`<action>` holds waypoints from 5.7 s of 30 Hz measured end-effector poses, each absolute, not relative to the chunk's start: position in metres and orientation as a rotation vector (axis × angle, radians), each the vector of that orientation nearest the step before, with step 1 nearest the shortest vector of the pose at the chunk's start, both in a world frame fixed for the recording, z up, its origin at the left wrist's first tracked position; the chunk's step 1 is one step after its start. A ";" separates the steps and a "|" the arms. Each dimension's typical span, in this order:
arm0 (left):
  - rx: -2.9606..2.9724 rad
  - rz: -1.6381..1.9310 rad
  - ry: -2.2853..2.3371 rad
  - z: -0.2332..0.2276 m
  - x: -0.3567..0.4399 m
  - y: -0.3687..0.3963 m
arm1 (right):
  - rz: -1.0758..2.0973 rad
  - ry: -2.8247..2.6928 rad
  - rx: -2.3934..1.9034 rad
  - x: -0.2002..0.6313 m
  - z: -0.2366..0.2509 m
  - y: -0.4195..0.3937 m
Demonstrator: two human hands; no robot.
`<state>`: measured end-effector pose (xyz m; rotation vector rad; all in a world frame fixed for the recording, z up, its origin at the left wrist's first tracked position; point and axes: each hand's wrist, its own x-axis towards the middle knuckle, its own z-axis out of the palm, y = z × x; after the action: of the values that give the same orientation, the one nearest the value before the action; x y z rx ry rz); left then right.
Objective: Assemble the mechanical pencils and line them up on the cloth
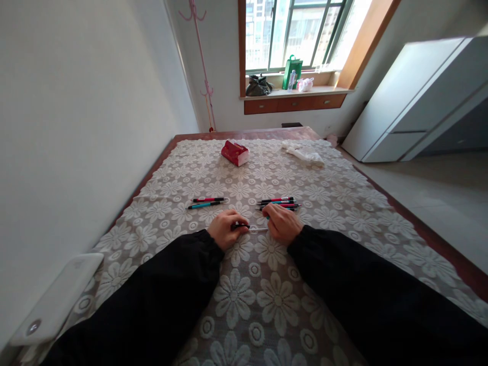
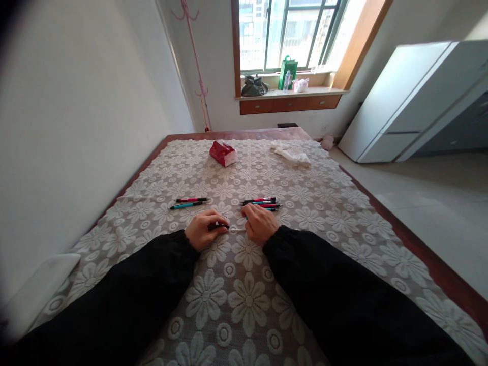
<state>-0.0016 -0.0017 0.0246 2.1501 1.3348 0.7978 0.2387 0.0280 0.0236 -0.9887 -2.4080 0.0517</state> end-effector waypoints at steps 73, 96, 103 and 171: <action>2.366 0.706 1.385 0.031 0.001 -0.007 | 0.090 -2.522 -0.672 0.238 0.021 0.027; 2.341 0.706 1.449 0.032 0.001 -0.008 | 0.042 -2.525 -0.721 0.238 0.023 0.027; 2.340 0.721 1.440 0.031 0.000 -0.007 | 0.064 -2.532 -0.707 0.238 0.023 0.026; 2.373 0.804 1.285 0.029 -0.001 -0.008 | 0.077 -2.331 -0.692 0.234 0.023 0.027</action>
<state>-0.0008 -0.0082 0.0290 2.3731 1.2846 0.8039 0.2345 0.0273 0.0234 -0.6921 -2.3305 0.0773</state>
